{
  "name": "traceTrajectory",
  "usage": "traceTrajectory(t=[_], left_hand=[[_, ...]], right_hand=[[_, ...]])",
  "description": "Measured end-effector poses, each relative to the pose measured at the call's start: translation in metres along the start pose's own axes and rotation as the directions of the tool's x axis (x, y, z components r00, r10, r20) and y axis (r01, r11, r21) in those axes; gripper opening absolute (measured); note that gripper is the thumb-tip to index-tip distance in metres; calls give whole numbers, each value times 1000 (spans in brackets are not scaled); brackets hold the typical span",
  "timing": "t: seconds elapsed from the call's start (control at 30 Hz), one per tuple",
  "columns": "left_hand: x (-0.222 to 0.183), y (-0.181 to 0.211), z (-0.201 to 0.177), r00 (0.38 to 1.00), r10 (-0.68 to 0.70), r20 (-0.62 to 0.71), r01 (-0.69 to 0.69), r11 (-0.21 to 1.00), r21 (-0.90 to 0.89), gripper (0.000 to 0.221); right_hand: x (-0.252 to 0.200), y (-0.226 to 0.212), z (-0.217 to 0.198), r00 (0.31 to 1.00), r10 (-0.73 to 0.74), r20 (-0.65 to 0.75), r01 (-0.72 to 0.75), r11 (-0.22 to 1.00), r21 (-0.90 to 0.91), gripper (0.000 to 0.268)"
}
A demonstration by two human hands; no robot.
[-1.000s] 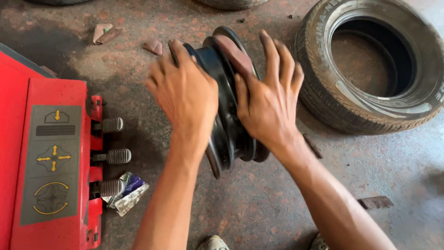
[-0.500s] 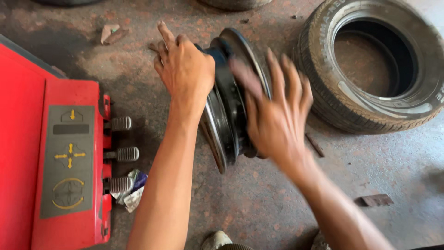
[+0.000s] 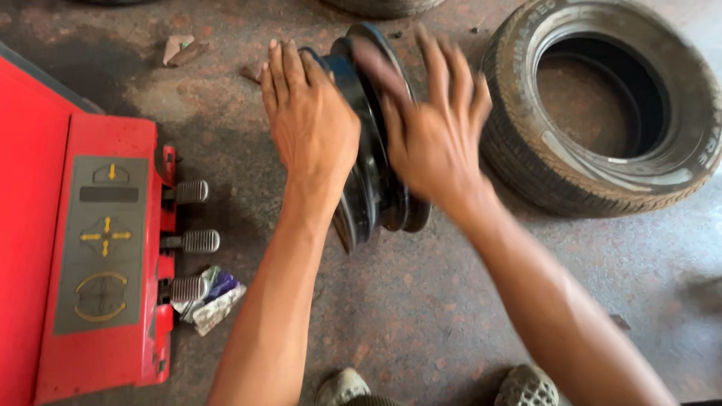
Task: The person sands the inner surfaces of a metal wheel rim using a piece of sandpaper and then wipes the sanded areas.
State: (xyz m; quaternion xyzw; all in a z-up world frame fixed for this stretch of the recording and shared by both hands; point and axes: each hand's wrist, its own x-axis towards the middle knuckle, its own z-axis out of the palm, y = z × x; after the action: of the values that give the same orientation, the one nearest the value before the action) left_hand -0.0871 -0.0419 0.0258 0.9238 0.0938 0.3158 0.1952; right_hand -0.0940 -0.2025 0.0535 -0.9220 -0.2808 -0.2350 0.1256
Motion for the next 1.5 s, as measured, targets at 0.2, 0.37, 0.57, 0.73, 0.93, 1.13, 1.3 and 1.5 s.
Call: traceTrajectory(t=[0.2, 0.37, 0.57, 0.73, 0.93, 1.13, 1.3, 1.5], left_hand=[[-5, 3, -9, 1000, 11, 13, -10, 1000, -29, 47], [-26, 10, -19, 1000, -5, 28, 5, 1000, -4, 48], [-30, 10, -24, 1000, -7, 18, 8, 1000, -24, 46], [-25, 11, -24, 996, -73, 44, 73, 997, -15, 44], [-17, 6, -16, 997, -73, 25, 74, 997, -26, 44], [4, 4, -5, 992, -121, 26, 121, 992, -37, 42], [13, -5, 8, 993, -118, 28, 119, 992, -40, 42], [38, -19, 27, 997, -73, 36, 75, 996, -45, 38]], right_hand=[[-31, -6, -19, 999, 19, 51, -24, 995, 101, 51], [33, 14, 15, 997, 49, 62, -58, 985, 160, 33], [-10, 2, -1, 1000, 20, 20, -23, 989, 148, 40], [32, -6, 9, 993, 102, 61, -108, 989, 97, 37], [-11, -18, 6, 993, 116, -16, -115, 991, 62, 40], [-6, -15, 9, 995, 87, -48, -82, 992, 94, 44], [19, -11, 9, 998, 50, -30, -49, 999, 23, 50], [-32, -21, -13, 997, 75, -4, -75, 997, -20, 50]])
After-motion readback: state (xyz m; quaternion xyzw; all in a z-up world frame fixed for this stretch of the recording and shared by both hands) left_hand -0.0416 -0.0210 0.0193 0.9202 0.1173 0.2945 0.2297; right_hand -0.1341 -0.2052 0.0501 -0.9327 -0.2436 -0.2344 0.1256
